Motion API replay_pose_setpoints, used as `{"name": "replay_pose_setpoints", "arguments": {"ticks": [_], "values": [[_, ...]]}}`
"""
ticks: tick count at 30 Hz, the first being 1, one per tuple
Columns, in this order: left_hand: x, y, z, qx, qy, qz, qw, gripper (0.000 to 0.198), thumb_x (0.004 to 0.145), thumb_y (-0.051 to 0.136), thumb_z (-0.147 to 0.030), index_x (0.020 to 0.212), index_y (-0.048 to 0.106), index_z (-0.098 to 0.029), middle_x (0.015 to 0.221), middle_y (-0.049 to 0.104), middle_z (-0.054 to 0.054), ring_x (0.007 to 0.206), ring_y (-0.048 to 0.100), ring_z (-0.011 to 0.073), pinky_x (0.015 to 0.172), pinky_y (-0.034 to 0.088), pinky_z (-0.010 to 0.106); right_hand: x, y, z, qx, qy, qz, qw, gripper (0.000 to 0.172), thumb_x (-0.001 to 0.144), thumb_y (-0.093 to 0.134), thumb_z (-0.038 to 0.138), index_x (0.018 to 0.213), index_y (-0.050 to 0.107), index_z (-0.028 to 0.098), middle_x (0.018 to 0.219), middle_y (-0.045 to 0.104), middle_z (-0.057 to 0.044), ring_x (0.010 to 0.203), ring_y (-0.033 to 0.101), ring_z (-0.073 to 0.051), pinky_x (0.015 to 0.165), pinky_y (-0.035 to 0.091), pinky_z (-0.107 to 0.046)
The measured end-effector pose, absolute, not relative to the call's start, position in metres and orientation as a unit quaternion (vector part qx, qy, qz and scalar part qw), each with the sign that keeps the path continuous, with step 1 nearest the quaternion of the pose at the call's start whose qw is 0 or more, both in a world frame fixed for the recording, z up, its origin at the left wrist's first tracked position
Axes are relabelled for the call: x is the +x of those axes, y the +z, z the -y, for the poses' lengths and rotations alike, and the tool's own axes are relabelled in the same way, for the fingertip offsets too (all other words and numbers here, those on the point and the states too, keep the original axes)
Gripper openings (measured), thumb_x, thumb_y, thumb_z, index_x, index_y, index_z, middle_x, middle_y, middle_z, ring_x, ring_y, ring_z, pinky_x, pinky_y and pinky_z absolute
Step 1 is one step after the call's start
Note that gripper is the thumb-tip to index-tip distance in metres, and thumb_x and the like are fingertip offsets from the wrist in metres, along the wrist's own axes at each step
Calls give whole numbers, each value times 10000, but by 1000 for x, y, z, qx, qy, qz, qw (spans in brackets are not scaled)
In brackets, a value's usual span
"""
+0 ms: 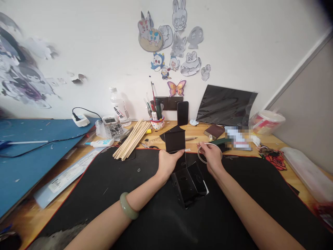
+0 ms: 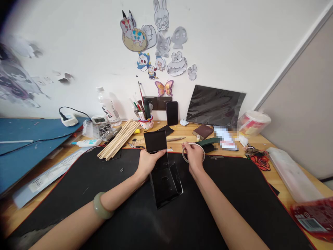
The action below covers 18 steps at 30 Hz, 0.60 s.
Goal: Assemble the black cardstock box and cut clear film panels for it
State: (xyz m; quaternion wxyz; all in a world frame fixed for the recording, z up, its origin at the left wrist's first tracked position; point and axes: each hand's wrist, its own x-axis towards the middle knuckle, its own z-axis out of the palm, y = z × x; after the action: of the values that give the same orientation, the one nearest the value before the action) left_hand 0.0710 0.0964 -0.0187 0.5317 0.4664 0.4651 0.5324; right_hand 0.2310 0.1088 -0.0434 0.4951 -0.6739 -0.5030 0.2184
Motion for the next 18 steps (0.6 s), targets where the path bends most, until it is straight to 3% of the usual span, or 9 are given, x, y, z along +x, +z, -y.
{"name": "replay_pose_setpoints", "arguments": {"ticks": [3, 6, 10, 18], "values": [[70, -22, -99, 453, 534, -469, 539, 267, 581, 726, -295, 757, 693, -97, 768, 704, 70, 671, 635, 196, 588, 493, 261, 249, -36, -110, -692, 181, 571, 404, 350, 767, 466, 431, 573, 597, 171, 598, 645, -61, 605, 613, -192, 554, 418, -275], [69, -26, -103, 440, 536, -474, 543, 265, 572, 730, -291, 755, 695, -103, 762, 704, 65, 668, 635, 194, 591, 494, 263, 257, -28, -110, -696, 127, 637, 304, 302, 731, 544, 313, 457, 512, 189, 502, 570, -28, 533, 555, -174, 516, 336, -268], [69, -29, -106, 427, 532, -486, 546, 249, 548, 743, -290, 706, 691, -105, 721, 699, 64, 644, 631, 193, 578, 489, 266, 256, -22, -107, -700, 47, 682, 206, 230, 757, 515, 184, 528, 541, 183, 547, 577, -50, 556, 550, -188, 521, 288, -280], [68, -28, -105, 422, 533, -495, 541, 228, 549, 743, -286, 676, 680, -108, 704, 693, 52, 638, 625, 182, 575, 479, 251, 248, -16, -99, -689, -40, 714, 118, 232, 824, 513, 234, 616, 596, 174, 754, 657, -101, 671, 600, -230, 511, 285, -282]]}}
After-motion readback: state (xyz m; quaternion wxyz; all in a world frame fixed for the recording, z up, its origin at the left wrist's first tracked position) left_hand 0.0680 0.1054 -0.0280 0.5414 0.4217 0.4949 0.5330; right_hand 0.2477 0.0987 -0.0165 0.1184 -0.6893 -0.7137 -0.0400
